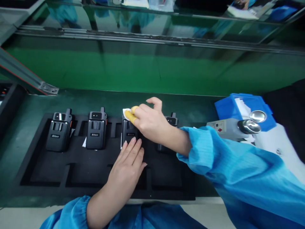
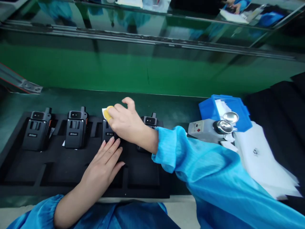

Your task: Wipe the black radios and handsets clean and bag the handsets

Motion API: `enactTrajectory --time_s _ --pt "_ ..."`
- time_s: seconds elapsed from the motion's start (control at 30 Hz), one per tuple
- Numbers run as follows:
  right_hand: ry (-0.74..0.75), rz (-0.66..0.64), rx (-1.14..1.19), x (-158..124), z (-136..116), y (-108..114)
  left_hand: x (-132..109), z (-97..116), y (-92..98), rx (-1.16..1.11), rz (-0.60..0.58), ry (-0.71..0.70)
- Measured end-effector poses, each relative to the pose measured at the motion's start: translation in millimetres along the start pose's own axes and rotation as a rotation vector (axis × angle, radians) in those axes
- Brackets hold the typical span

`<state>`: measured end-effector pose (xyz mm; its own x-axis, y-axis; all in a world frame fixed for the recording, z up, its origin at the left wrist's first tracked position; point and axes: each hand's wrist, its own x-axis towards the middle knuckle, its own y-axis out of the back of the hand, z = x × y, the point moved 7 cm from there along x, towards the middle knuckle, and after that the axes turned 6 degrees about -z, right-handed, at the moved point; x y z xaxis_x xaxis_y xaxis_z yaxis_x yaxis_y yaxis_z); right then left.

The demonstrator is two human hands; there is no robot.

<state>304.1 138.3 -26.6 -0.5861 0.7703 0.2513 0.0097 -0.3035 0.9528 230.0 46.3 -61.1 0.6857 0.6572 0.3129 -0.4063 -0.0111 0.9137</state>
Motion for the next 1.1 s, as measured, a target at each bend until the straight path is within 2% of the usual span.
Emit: enactTrajectory --time_s 0.13,0.27,0.43,0.57,0.77,0.87,0.97,1.1 --pt "0.095 0.043 -0.039 -6.7 -4.6 6.1 0.6 0.3 1.3 0.002 0.01 0.022" --pt "0.086 0.091 -0.133 -23.0 1.2 12.9 1.1 1.5 1.5 -0.019 0.028 0.021" --pt "0.123 0.166 -0.224 -13.0 -9.5 12.9 -0.1 0.3 0.9 -0.037 0.047 0.052" --pt "0.051 0.188 -0.23 -5.8 -9.0 13.1 -1.6 0.6 -1.8 -0.043 0.013 0.041" --pt "-0.072 0.105 -0.15 -24.7 7.2 15.6 -1.5 -0.1 -1.8 -0.077 0.007 0.048" --pt "-0.156 0.117 -0.164 -20.7 16.4 19.1 0.1 0.5 0.6 -0.069 0.021 0.03" --pt "-0.088 0.133 -0.132 -4.0 8.1 17.1 0.9 0.5 2.4 -0.05 0.032 0.01" --pt "0.022 0.084 -0.073 6.3 -1.9 8.4 0.4 -0.4 2.1 -0.029 0.031 0.009"
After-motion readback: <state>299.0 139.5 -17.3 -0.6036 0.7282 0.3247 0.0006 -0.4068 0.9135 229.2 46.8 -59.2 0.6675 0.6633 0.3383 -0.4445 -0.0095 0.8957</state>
